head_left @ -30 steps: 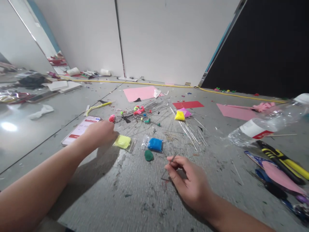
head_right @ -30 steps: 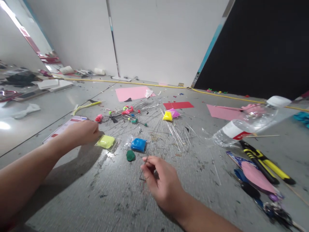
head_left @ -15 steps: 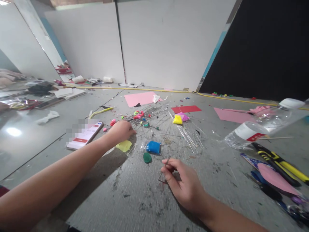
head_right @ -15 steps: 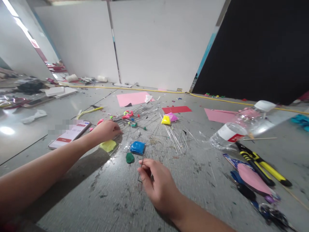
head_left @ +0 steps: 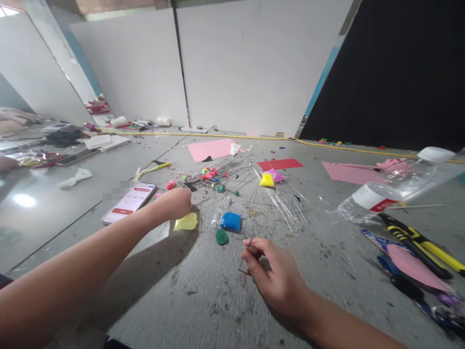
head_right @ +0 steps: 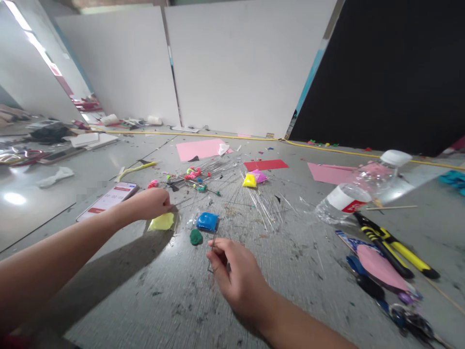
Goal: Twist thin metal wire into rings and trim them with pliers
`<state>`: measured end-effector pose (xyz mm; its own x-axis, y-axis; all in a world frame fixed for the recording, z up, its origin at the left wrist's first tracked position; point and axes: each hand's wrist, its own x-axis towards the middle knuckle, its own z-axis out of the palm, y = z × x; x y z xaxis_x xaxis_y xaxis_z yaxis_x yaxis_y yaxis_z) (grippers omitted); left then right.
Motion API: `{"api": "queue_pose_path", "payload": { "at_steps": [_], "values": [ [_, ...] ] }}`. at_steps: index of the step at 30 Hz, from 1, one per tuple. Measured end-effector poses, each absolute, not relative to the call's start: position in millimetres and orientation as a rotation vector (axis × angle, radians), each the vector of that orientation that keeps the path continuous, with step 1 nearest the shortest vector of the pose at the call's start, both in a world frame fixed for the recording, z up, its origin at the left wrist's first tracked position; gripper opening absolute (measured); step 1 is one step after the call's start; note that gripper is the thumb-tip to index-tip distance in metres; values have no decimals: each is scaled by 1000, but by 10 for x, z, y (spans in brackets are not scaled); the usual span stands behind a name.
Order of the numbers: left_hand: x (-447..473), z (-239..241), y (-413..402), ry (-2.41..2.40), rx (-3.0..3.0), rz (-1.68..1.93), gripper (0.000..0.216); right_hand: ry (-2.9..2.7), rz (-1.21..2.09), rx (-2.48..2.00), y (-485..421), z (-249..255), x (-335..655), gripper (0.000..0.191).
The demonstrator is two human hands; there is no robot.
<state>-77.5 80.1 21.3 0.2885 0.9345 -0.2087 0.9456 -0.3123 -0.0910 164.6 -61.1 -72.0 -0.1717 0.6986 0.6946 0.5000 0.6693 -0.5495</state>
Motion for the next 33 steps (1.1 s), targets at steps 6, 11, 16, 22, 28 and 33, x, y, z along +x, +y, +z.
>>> {"api": "queue_pose_path", "payload": {
  "at_steps": [6,11,16,22,28,33],
  "values": [
    [-926,248,725,1670,2510,-334,24,-1843,264,-941,-613,-716,1635,10],
    [-966,382,735,1629,2531,6,18,-1824,293,-935,-604,-705,1619,9],
    [-588,196,285,985,2112,958,15,-1786,316,-956,-602,-675,1607,5],
    [-169,-298,-258,792,1845,1085,19,-1788,330,-910,-591,-615,1637,10],
    [-178,-408,-261,837,1946,1066,10,-1766,332,-904,-580,-605,1649,12],
    [-233,-459,-235,893,1996,956,9,-1813,339,-906,-565,-627,1646,14]
  ]
}}
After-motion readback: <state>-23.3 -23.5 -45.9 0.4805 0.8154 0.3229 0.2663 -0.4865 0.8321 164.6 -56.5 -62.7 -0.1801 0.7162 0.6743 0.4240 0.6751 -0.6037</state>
